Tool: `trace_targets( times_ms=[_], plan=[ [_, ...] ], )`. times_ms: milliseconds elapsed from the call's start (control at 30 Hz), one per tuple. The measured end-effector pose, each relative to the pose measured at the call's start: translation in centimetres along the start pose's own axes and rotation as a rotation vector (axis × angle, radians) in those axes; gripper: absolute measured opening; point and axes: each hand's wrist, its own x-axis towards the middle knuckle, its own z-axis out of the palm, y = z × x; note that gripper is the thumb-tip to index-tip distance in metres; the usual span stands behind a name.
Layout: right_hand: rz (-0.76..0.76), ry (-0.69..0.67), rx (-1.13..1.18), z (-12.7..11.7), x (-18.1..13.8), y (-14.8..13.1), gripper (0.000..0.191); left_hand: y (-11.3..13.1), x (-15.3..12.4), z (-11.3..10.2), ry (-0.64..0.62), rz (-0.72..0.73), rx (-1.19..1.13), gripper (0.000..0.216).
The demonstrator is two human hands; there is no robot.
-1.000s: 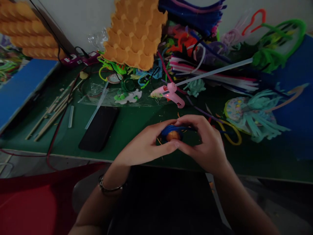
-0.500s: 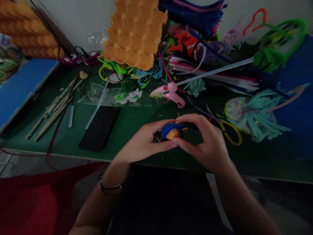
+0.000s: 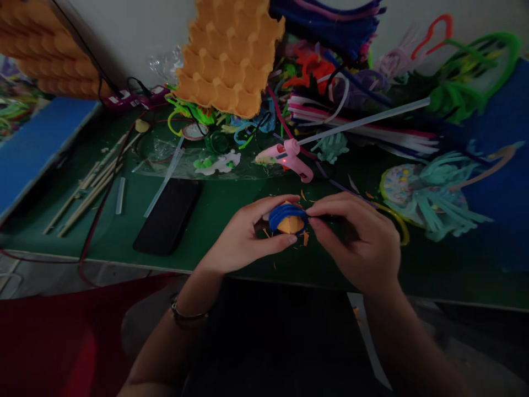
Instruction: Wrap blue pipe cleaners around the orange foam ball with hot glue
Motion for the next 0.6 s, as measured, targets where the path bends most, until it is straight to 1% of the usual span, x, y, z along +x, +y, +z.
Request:
trace_targets(
  times_ms=[67, 167, 267, 400, 600],
  plan=[
    [0.028, 0.009, -0.004, 0.01, -0.09, -0.13, 0.014, 0.11, -0.02, -0.03, 0.002, 0.062, 0.079, 0.043],
    [0.113, 0.028, 0.0, -0.07, -0.19, -0.24, 0.01, 0.35, -0.07, -0.06, 0.009, 0.15, 0.253, 0.043],
    [0.151, 0.003, -0.009, -0.25, -0.14, -0.2, 0.007, 0.52, -0.13, 0.01, 0.031, 0.201, 0.389, 0.042],
    [0.118, -0.03, -0.029, -0.37, 0.05, -0.09, 0.006, 0.4, -0.24, 0.18, 0.055, 0.243, 0.517, 0.042],
    [0.075, 0.011, -0.085, -0.15, 0.03, -0.16, 0.01, 0.29, -0.39, 0.53, 0.08, 0.25, 0.605, 0.044]
  ],
)
